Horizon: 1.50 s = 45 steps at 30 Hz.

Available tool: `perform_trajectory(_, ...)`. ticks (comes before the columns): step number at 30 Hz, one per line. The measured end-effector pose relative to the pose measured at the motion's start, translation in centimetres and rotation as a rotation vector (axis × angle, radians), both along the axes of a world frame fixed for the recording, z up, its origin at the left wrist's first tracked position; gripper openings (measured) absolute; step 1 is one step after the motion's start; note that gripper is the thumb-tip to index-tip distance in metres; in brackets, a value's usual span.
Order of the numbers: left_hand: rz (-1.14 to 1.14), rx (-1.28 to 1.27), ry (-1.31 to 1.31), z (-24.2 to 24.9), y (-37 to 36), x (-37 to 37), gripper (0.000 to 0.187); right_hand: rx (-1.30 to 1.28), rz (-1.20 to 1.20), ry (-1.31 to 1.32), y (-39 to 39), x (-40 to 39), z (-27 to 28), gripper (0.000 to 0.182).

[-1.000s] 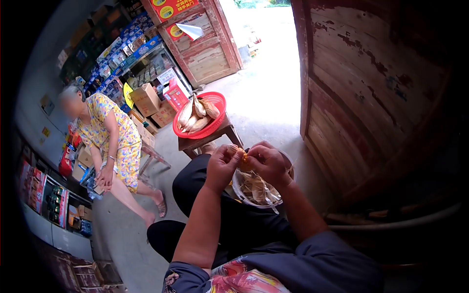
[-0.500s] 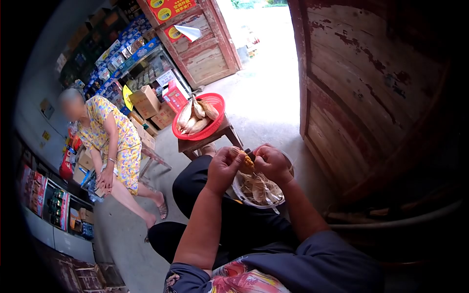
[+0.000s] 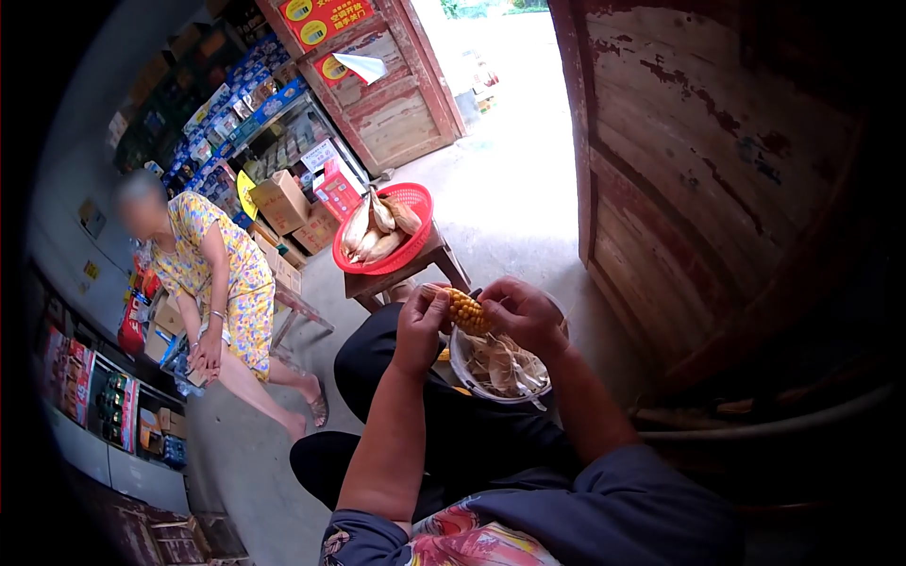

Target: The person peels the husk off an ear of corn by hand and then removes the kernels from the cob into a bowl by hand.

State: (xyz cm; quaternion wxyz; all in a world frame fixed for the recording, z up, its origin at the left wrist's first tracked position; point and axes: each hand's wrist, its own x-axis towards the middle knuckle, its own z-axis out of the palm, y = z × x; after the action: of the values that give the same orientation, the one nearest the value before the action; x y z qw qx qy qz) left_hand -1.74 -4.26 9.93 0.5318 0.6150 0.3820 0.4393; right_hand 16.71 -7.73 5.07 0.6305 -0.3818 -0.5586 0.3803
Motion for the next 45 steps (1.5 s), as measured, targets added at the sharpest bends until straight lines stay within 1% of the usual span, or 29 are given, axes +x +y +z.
perform_trajectory(4, -0.017, 0.023, 0.035, -0.2, 0.2, -0.2, 0.023, 0.076, -0.026, -0.105, -0.1, -0.2, 0.5, 0.008)
perform_trajectory(6, -0.014, 0.021, 0.025, -0.4, 0.2, -0.2, 0.023, 0.139, -0.088, -0.175, -0.2, -0.2, 0.9, 0.008)
perform_trajectory(11, -0.03, 0.05, 0.048, -0.5, 0.2, -0.1, 0.022, 0.227, -0.152, -0.303, -0.2, 0.0, 1.2, 0.008)
perform_trajectory(13, -0.053, 0.121, 0.124, -0.6, 0.3, -0.2, 0.021, 0.265, -0.175, -0.338, -0.1, 0.2, 1.2, 0.008)
perform_trajectory(15, -0.045, 0.153, 0.153, -0.7, 0.1, -0.1, 0.02, 0.296, -0.143, -0.467, -0.1, 0.7, 1.4, 0.009)
perform_trajectory(16, -0.037, 0.185, 0.181, -0.6, -0.1, 0.0, 0.02, 0.294, -0.143, -0.468, 0.0, 0.8, 1.3, 0.009)
perform_trajectory(18, -0.025, 0.179, 0.201, -0.8, 0.0, -0.1, 0.02, 0.367, -0.176, -0.551, 0.1, 0.8, 1.2, 0.01)
perform_trajectory(21, -0.009, 0.21, 0.245, -0.8, 0.1, -0.2, 0.019, 0.364, -0.193, -0.586, -0.1, 0.6, 1.3, 0.011)
perform_trajectory(22, -0.007, 0.243, 0.269, -0.8, 0.1, -0.2, 0.019, 0.365, -0.192, -0.586, -0.1, 0.5, 1.3, 0.011)
perform_trajectory(26, 0.004, 0.223, 0.273, -0.6, 0.0, -0.1, 0.019, 0.37, -0.255, -0.582, 0.1, 0.0, 0.9, 0.01)
perform_trajectory(28, -0.005, 0.133, 0.262, -0.6, 0.0, -0.1, 0.019, 0.386, -0.277, -0.569, 0.4, -0.2, 0.2, 0.01)
perform_trajectory(29, -0.005, 0.134, 0.262, -0.5, -0.1, -0.1, 0.019, 0.311, -0.256, -0.523, 0.5, -0.3, -0.4, 0.01)
perform_trajectory(30, -0.007, 0.061, 0.211, -0.4, -0.2, 0.0, 0.019, 0.238, -0.235, -0.476, 0.6, -0.3, -0.5, 0.011)
perform_trajectory(31, -0.008, -0.013, 0.16, -0.3, -0.2, -0.1, 0.018, 0.24, -0.234, -0.475, 0.7, -0.2, -0.6, 0.011)
perform_trajectory(33, -0.005, -0.036, 0.147, -0.3, 0.1, -0.2, 0.018, 0.115, -0.112, -0.306, 0.7, 0.1, -0.6, 0.013)
perform_trajectory(35, -0.005, -0.062, 0.132, -0.4, 0.1, -0.1, 0.018, 0.119, -0.078, -0.286, 0.6, 0.4, -0.5, 0.013)
perform_trajectory(37, 0.005, 0.005, 0.144, -0.4, 0.0, 0.2, 0.019, 0.124, -0.047, -0.265, 0.4, 0.7, -0.1, 0.013)
perform_trajectory(38, 0.005, 0.005, 0.144, -1.1, 0.4, 0.1, 0.019, 0.158, -0.061, -0.345, 0.3, 0.8, 0.3, 0.013)
perform_trajectory(39, -0.005, 0.13, 0.208, -1.6, 0.8, 0.1, 0.019, 0.192, -0.075, -0.425, 0.2, 0.9, 0.4, 0.012)
perform_trajectory(40, -0.014, 0.256, 0.271, -2.1, 1.1, 0.0, 0.019, 0.192, -0.074, -0.425, 0.3, 0.8, 0.3, 0.012)
perform_trajectory(41, -0.013, 0.256, 0.271, -2.6, 1.3, -0.3, 0.019, 0.183, -0.097, -0.442, 0.4, 0.7, 0.1, 0.011)
perform_trajectory(43, -0.039, -0.044, 0.156, -1.0, 0.4, -0.1, 0.019, 0.177, -0.122, -0.459, 0.6, 0.6, -0.5, 0.01)
perform_trajectory(44, -0.039, -0.04, 0.157, -0.6, 0.2, -0.1, 0.019, 0.177, -0.168, -0.418, 0.8, 0.5, -0.9, 0.008)
perform_trajectory(45, -0.029, -0.105, 0.079, -0.2, 0.1, -0.1, 0.019, 0.174, -0.214, -0.377, 0.9, 0.4, -1.1, 0.007)
